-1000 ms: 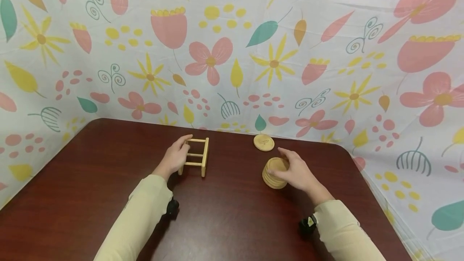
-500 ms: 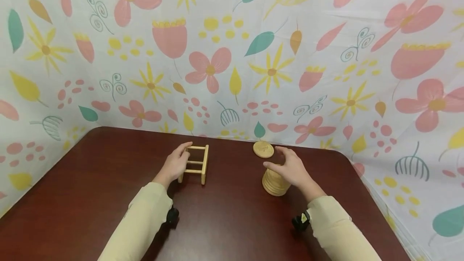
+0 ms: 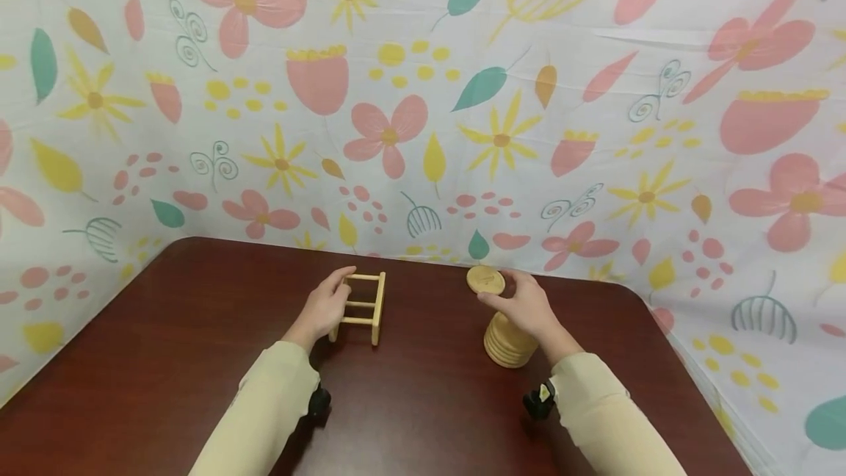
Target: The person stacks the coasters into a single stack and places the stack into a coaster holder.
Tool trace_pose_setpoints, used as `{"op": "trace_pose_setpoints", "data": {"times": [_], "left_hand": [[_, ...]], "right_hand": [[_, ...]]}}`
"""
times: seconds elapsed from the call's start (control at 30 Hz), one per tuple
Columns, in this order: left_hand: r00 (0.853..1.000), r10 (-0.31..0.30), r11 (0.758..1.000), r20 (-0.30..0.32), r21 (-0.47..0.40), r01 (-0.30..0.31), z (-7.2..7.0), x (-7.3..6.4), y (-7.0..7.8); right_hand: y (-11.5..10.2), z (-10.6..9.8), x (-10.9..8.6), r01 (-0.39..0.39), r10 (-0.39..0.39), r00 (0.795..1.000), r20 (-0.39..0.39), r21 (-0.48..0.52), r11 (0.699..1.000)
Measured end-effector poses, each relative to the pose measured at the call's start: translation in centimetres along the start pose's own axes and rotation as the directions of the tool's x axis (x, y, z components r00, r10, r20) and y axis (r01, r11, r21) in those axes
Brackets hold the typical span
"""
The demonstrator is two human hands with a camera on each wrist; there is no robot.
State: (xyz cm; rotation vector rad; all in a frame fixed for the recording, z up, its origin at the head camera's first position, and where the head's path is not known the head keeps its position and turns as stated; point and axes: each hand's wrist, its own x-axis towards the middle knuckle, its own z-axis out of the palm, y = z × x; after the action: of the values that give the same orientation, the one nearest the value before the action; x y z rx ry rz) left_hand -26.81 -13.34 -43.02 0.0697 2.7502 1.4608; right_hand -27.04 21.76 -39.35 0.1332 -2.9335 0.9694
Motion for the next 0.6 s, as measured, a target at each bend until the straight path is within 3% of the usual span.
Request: {"op": "trace_pose_setpoints", "data": {"times": [0.33,0.6], "left_hand": [[1.000,-0.006,1.000,0.025,-0.004,0.006,-0.1,0.1,0.6],[0.999,-0.011,1.000,0.035,-0.004,0.011,-0.3,0.1,0.2]], "right_hand": [[-1.1,0.6,1.3,-0.023,0.024,1.000,-0.017,0.065,0.998],[-2.0,1.5,2.7,-0.088,0.090,0.995,-0.033,0.060,0.994]]}}
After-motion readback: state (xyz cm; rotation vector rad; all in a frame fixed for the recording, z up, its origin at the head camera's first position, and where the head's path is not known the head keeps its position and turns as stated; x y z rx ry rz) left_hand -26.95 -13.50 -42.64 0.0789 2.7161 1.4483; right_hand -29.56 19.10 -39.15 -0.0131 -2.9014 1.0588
